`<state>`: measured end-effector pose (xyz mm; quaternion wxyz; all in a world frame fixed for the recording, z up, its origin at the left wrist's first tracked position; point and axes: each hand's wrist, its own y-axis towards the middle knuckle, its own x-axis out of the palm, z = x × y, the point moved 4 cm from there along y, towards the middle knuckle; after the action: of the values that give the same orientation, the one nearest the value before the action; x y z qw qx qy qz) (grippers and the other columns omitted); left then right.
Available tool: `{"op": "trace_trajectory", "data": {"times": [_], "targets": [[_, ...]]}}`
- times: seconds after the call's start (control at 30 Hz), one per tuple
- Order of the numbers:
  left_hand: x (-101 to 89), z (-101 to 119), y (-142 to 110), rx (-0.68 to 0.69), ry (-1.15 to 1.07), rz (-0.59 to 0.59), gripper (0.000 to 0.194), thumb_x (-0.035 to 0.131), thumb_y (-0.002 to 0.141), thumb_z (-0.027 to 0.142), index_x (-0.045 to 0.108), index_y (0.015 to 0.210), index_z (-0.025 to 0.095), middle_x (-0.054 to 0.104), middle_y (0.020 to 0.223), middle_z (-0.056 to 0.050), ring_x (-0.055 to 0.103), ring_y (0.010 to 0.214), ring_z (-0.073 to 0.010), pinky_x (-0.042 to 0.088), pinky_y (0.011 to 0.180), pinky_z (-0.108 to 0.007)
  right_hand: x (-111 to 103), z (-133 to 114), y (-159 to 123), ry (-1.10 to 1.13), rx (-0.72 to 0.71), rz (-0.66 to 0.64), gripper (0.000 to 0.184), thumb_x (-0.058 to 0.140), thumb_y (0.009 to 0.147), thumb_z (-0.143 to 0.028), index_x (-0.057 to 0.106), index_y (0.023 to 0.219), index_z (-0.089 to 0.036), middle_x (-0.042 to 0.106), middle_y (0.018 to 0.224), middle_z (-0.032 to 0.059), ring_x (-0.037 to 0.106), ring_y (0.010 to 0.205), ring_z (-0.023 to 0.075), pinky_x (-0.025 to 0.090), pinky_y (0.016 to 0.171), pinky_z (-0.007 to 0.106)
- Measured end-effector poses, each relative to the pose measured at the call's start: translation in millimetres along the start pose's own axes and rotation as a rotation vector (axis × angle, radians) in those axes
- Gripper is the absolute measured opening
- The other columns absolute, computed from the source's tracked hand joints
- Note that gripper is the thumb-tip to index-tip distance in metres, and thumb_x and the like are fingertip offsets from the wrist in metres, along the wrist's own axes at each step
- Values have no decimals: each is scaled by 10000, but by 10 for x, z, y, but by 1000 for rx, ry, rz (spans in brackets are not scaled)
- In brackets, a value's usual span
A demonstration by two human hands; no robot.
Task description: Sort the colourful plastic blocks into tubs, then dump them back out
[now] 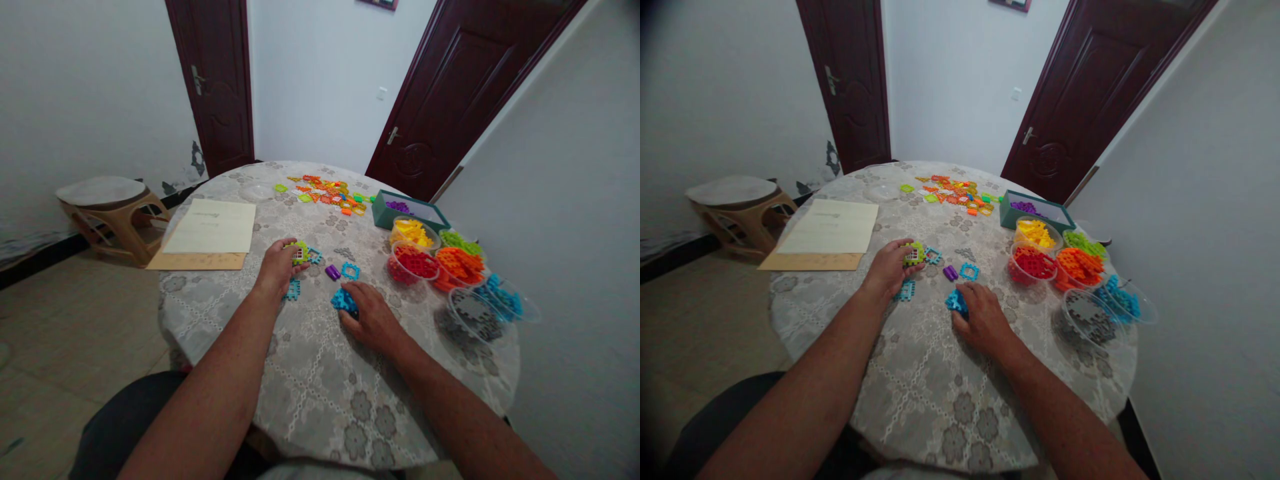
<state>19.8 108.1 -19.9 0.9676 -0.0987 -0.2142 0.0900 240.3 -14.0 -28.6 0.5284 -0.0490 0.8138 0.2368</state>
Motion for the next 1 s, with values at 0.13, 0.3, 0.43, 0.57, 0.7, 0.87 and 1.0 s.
{"op": "trace_trajectory", "data": {"times": [0.13, 0.3, 0.43, 0.57, 0.7, 0.87, 1.0], "targets": [[21, 19, -5, 2, 4, -2, 302, 675, 773, 138, 686, 1075, 153, 686, 961, -99, 706, 770, -186, 659, 603, -324, 2, -26, 16, 22, 11, -8, 541, 653, 907, -229, 572, 1440, -197, 614, 1404, 178, 559, 1299, 335, 447, 1143, 552], [16, 46, 3, 5, 3, -8, 299, 718, 736, 156, 685, 1033, 155, 690, 1004, -92, 720, 803, -195, 667, 602, -316, -12, -65, 50, 64, 27, -46, 579, 680, 851, -178, 596, 1423, -176, 619, 1392, 175, 556, 1292, 304, 457, 1132, 482], [-11, 29, 124, -1, -7, -48, 280, 746, 700, 160, 674, 970, 165, 698, 999, -88, 728, 850, -220, 685, 633, -339, -73, -8, 98, 80, 32, -40, 579, 718, 843, -214, 612, 1411, -200, 641, 1381, 145, 573, 1268, 283, 455, 1120, 444], [-7, 31, 141, -11, 22, -47, 266, 759, 697, 152, 676, 949, 179, 685, 1005, -74, 718, 877, -212, 693, 664, -338, -232, 48, 115, 148, 70, 5, 546, 754, 835, -225, 641, 1369, -207, 693, 1320, 127, 629, 1209, 262, 460, 1104, 433], [18, 63, 68, -27, 34, -9, 208, 750, 715, 155, 673, 906, 175, 679, 1029, -73, 706, 879, -203, 687, 642, -318, -570, 125, 90, 253, 137, 91, 548, 768, 840, -244, 654, 1374, -203, 729, 1259, 108, 680, 1137, 238, 519, 1016, 389], [32, 70, 62, -39, 28, -43, 197, 766, 724, 158, 677, 897, 188, 685, 1042, -66, 709, 898, -206, 691, 646, -315, -1274, 541, -161, 137, 296, 309, 501, 705, 883, -283, 673, 1381, -240, 730, 1314, 90, 695, 1155, 241, 537, 1036, 420], [1, 30, 118, -39, 39, -51, 193, 774, 737, 171, 662, 892, 193, 694, 1039, -68, 722, 889, -214, 693, 637, -317, -1884, 1238, -550, -153, 517, 464, 499, 669, 903, -352, 685, 1376, -195, 726, 1338, 126, 690, 1191, 280, 524, 1073, 454]]}}
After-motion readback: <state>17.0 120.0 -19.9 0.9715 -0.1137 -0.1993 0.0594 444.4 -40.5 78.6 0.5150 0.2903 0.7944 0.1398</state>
